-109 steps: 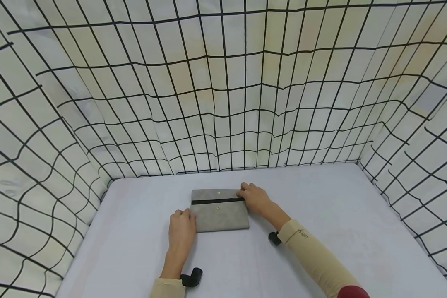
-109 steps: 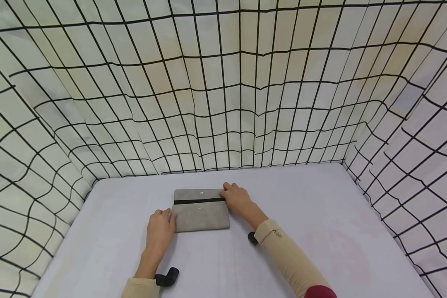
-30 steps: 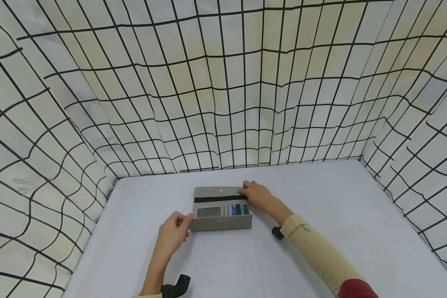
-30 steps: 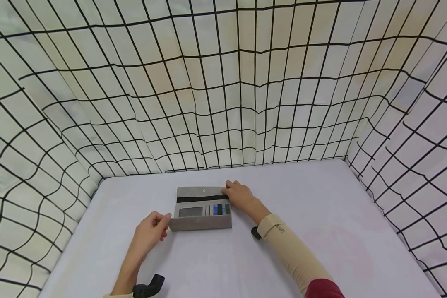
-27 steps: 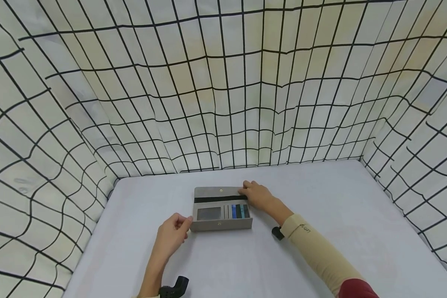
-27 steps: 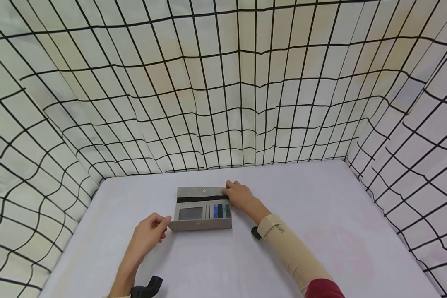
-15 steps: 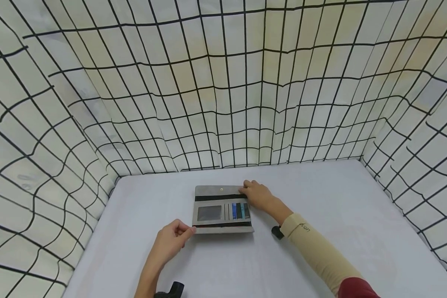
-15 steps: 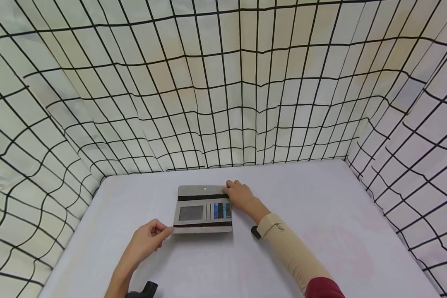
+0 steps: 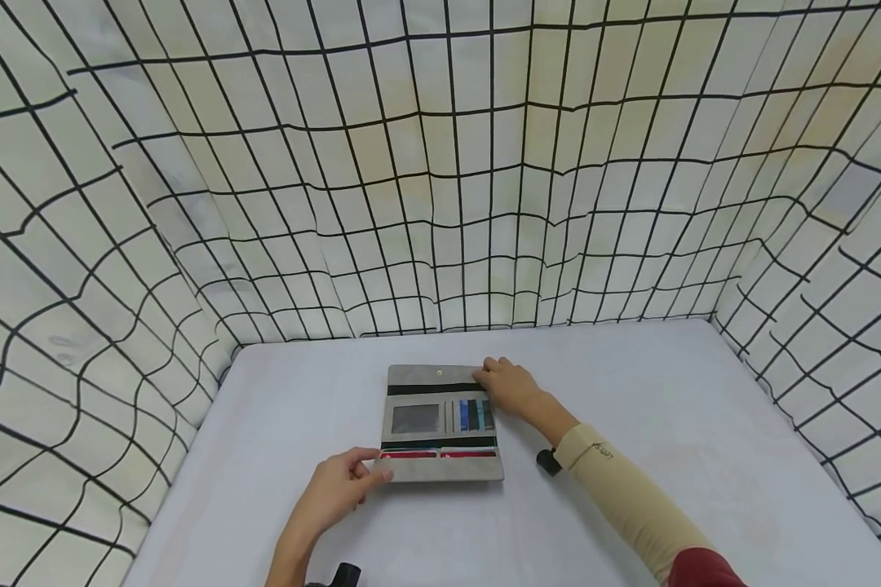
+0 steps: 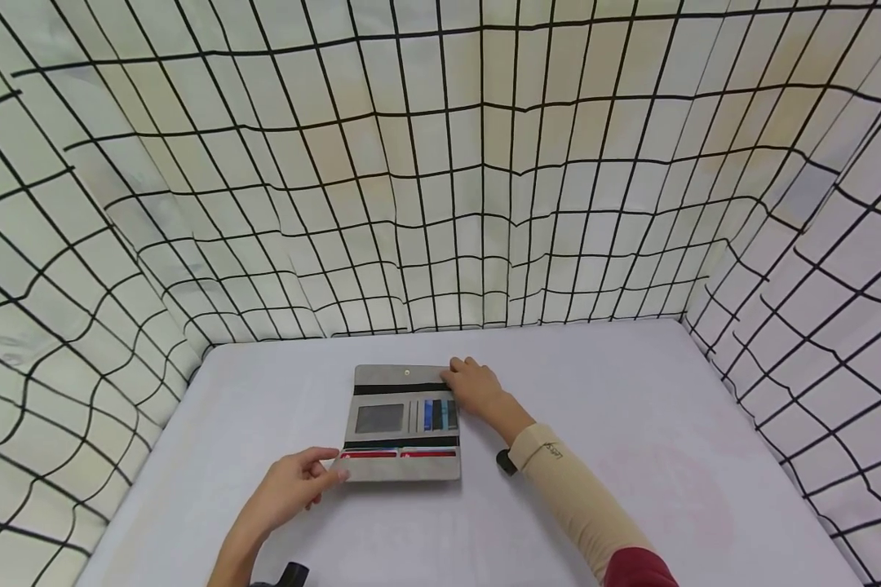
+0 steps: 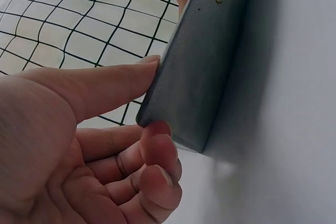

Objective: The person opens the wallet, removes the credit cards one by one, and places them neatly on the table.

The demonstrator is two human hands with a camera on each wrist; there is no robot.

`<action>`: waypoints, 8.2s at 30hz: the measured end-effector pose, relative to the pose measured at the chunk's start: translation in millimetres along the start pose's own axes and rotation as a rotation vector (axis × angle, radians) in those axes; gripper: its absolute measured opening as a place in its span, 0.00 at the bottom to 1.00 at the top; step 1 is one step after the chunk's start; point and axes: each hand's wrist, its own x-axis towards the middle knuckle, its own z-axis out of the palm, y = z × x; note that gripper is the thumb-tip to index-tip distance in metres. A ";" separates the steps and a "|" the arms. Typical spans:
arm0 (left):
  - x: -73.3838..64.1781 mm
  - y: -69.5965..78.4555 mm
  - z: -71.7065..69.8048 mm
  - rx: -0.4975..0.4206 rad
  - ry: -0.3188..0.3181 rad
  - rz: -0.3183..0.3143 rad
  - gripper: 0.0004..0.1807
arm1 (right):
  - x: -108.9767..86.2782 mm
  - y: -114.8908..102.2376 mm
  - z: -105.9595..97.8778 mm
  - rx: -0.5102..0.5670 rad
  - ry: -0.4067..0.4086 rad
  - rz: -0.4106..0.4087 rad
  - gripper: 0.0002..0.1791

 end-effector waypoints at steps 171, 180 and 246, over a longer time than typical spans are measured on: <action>-3.9 -10.8 52.8 0.366 0.137 0.047 0.60 | -92.4 -44.9 6.2 0.513 -0.064 -0.037 0.05; -3.3 -11.7 53.6 0.389 0.141 0.037 0.60 | -91.3 -45.8 5.4 0.511 -0.083 -0.015 0.06; -4.4 -10.7 51.6 0.387 0.131 0.036 0.59 | -89.4 -36.3 6.8 0.634 -0.104 0.014 0.08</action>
